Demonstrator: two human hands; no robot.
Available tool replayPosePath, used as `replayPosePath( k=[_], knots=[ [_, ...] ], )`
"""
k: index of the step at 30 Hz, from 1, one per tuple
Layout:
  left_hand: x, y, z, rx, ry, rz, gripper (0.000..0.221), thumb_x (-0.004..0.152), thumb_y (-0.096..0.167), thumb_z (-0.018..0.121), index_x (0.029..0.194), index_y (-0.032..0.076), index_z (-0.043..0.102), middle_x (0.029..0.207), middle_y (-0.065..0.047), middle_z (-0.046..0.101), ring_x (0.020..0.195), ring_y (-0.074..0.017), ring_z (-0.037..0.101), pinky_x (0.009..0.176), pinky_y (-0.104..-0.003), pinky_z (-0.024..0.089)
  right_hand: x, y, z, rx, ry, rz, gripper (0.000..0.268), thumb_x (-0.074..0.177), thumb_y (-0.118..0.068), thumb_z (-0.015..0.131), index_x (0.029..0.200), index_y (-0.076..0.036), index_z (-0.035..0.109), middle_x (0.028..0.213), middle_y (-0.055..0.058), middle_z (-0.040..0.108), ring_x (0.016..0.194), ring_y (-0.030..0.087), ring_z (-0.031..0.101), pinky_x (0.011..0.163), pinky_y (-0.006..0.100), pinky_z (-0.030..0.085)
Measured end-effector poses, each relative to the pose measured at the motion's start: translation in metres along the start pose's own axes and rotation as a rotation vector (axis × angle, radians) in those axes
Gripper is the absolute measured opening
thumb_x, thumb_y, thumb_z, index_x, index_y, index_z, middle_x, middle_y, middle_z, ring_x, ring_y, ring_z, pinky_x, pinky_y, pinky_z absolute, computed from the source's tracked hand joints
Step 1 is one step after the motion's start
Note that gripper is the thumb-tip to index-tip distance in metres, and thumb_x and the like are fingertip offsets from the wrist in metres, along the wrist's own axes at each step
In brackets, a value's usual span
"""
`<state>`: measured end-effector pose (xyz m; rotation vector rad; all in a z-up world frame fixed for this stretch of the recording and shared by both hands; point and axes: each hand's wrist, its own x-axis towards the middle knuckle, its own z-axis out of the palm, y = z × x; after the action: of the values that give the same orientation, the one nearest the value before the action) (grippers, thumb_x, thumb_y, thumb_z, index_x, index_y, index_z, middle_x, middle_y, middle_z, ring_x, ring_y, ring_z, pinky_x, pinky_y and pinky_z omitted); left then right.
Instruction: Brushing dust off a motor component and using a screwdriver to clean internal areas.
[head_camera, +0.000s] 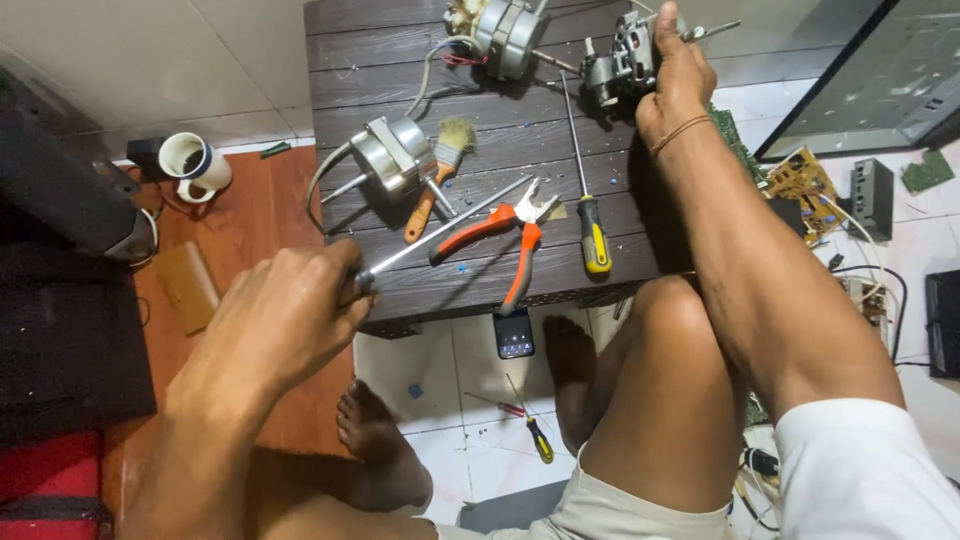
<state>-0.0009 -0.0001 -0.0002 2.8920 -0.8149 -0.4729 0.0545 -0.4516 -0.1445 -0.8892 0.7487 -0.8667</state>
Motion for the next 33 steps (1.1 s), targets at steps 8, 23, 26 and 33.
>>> replayPosePath(
  k=[8, 23, 26, 33],
  knots=[
    [0.006, 0.000, 0.011, 0.005, 0.018, 0.031, 0.016, 0.085, 0.023, 0.072, 0.091, 0.010, 0.067, 0.077, -0.006, 0.077, 0.068, -0.0301, 0.073, 0.066, -0.046, 0.058, -0.002, 0.000, 0.009, -0.283, -0.145, -0.107, 0.018, 0.087, -0.023, 0.077, 0.094, -0.008, 0.070, 0.089, 0.003, 0.076, 0.078, 0.011, 0.074, 0.078, 0.024, 0.063],
    [0.014, 0.006, 0.018, -0.005, -0.014, -0.003, 0.017, 0.085, 0.022, 0.073, 0.094, 0.009, 0.068, 0.077, -0.006, 0.077, 0.068, -0.0293, 0.074, 0.066, -0.045, 0.059, -0.019, 0.013, 0.024, -0.520, -0.482, -0.514, 0.027, 0.090, -0.018, 0.080, 0.114, -0.007, 0.076, 0.102, 0.005, 0.077, 0.090, 0.013, 0.070, 0.083, 0.026, 0.059],
    [0.015, 0.006, 0.020, 0.002, -0.003, 0.012, 0.017, 0.085, 0.023, 0.072, 0.092, 0.008, 0.068, 0.076, -0.006, 0.076, 0.068, -0.0300, 0.073, 0.066, -0.046, 0.058, -0.016, 0.017, 0.021, -0.538, -0.481, -0.540, 0.029, 0.090, -0.016, 0.078, 0.117, -0.004, 0.074, 0.102, 0.007, 0.077, 0.088, 0.013, 0.070, 0.080, 0.026, 0.060],
    [0.016, 0.011, 0.019, -0.011, -0.009, 0.020, 0.017, 0.085, 0.022, 0.074, 0.093, 0.007, 0.070, 0.074, -0.007, 0.076, 0.064, -0.0277, 0.074, 0.065, -0.044, 0.060, -0.008, 0.019, 0.004, -0.679, -0.499, -0.598, 0.027, 0.096, -0.027, 0.074, 0.105, -0.002, 0.072, 0.097, 0.005, 0.072, 0.085, 0.013, 0.065, 0.078, 0.027, 0.055]
  ],
)
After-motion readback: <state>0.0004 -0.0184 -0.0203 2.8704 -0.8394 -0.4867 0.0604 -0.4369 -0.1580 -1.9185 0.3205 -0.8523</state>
